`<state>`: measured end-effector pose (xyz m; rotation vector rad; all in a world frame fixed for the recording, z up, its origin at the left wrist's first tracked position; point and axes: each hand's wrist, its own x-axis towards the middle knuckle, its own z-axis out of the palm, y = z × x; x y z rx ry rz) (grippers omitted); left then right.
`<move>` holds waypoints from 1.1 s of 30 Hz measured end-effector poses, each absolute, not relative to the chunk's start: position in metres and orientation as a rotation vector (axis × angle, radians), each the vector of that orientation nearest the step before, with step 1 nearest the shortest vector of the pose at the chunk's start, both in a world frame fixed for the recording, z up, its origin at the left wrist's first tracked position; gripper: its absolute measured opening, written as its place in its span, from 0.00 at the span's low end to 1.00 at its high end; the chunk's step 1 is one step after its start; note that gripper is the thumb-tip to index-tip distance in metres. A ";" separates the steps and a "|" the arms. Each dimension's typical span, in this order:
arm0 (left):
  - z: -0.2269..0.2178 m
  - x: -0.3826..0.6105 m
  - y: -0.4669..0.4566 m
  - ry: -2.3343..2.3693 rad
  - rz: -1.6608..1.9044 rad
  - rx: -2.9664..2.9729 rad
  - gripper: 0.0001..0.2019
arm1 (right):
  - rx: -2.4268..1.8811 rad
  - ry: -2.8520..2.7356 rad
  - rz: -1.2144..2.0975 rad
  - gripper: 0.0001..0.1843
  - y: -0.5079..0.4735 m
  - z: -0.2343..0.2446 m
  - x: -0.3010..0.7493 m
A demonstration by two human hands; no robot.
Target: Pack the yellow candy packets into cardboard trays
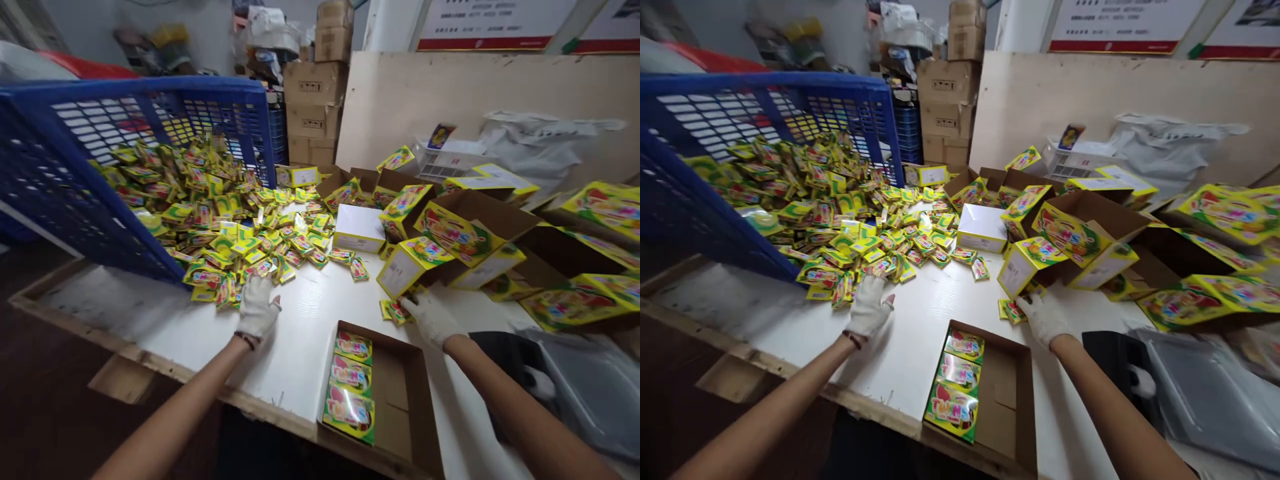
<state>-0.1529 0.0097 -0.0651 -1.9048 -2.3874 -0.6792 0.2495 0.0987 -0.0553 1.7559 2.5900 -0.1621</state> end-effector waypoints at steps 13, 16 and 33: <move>-0.056 -0.170 0.010 -2.392 -0.538 -1.891 0.29 | 2.005 2.418 -0.841 0.34 0.002 0.023 0.254; -0.057 -0.131 -0.025 -2.493 -1.134 -1.910 0.35 | 1.712 2.525 -0.761 0.28 -0.026 0.029 0.242; -0.044 0.014 -0.075 -3.462 -1.682 -2.462 0.36 | 1.314 2.181 -0.695 0.21 -0.038 -0.033 0.170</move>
